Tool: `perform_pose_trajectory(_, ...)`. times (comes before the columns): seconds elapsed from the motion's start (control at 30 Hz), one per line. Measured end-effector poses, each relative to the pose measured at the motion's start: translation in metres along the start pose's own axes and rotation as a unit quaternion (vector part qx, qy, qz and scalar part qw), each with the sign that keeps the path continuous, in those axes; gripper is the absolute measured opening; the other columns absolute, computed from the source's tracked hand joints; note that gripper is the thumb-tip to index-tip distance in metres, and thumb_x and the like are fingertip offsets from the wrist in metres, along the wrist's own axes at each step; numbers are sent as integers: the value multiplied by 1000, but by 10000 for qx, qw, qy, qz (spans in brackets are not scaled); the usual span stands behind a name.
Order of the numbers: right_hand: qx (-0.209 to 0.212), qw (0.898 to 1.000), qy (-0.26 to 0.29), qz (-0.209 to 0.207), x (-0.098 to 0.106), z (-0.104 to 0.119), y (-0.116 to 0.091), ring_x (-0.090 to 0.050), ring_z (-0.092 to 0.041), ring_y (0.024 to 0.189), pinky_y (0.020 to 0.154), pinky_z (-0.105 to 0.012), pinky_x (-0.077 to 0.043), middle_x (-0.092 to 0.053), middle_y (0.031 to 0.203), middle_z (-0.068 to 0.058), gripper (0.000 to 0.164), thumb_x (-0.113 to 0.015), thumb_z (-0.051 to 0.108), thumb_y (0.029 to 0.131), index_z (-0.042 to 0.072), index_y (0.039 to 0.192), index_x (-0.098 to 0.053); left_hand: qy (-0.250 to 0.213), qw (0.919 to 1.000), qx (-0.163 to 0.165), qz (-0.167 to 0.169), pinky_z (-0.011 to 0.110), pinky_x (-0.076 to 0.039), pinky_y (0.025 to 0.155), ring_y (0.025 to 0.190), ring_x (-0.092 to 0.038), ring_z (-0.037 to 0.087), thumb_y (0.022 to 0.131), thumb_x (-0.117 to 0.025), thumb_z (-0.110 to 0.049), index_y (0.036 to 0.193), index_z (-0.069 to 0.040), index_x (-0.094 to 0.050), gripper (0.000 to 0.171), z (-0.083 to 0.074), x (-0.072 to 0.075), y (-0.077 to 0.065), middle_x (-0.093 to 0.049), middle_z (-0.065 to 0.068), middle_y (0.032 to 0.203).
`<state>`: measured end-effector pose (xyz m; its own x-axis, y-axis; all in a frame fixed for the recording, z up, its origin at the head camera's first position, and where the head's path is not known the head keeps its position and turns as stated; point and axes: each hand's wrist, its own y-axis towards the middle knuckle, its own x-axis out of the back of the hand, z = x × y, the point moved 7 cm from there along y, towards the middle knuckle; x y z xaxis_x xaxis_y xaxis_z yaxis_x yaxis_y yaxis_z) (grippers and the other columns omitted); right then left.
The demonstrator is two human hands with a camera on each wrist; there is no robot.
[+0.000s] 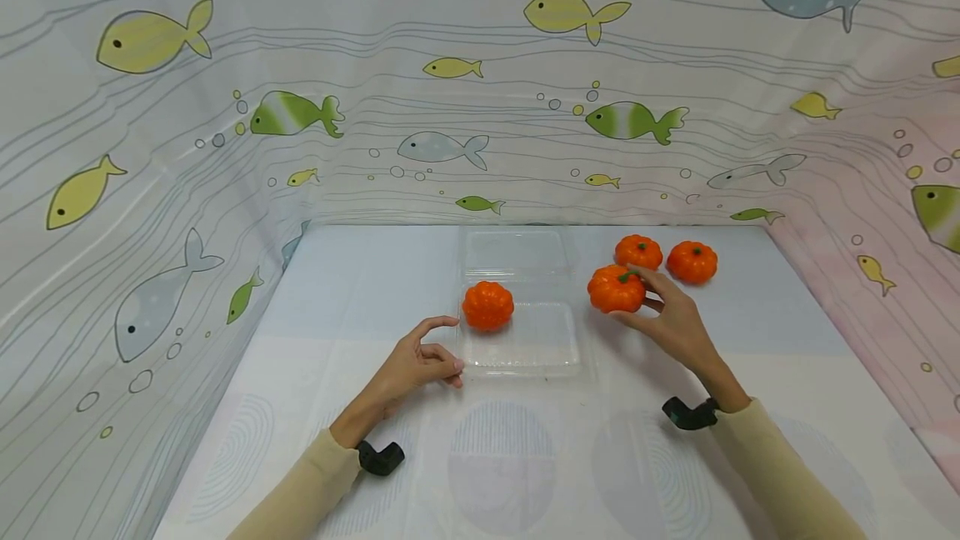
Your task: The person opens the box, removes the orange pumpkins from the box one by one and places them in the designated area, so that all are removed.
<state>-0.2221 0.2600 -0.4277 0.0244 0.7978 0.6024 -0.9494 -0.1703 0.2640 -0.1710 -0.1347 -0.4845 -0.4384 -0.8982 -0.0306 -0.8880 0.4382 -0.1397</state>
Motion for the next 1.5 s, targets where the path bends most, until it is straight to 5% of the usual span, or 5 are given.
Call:
perform_pose_trajectory(0.27, -208, 9997, -62, -68, 8, -17, 0, -53, -38, 131, 97, -41, -50, -51, 148, -19, 81, -90, 17, 83, 3, 151, -48, 57, 10000, -62, 39, 42, -56, 92, 84, -74, 38, 94, -77, -9, 156, -11, -34, 76, 1, 0, 0, -72, 29, 100)
perform_pose_trajectory(0.83, -841, 9963, -162, -103, 16, -64, -1, -47, -44, 135, 102, -53, -47, -41, 156, -24, 87, -87, 26, 86, 1, 155, -41, 28, 10000, -39, 40, 42, -57, 91, 84, -74, 38, 93, -78, -10, 156, -12, -33, 77, 2, 1, 0, -72, 29, 100)
perform_pose_trajectory(1.5, -1102, 9935, -262, 133, 13, -82, 1, -42, -49, 137, 105, -59, -44, -34, 159, -28, 91, -85, 27, 88, -1, 158, -34, 9, 10000, 37, -6, 44, -57, 91, 85, -74, 41, 94, -77, -9, 155, -15, -36, 74, 1, 0, 1, -70, 32, 101)
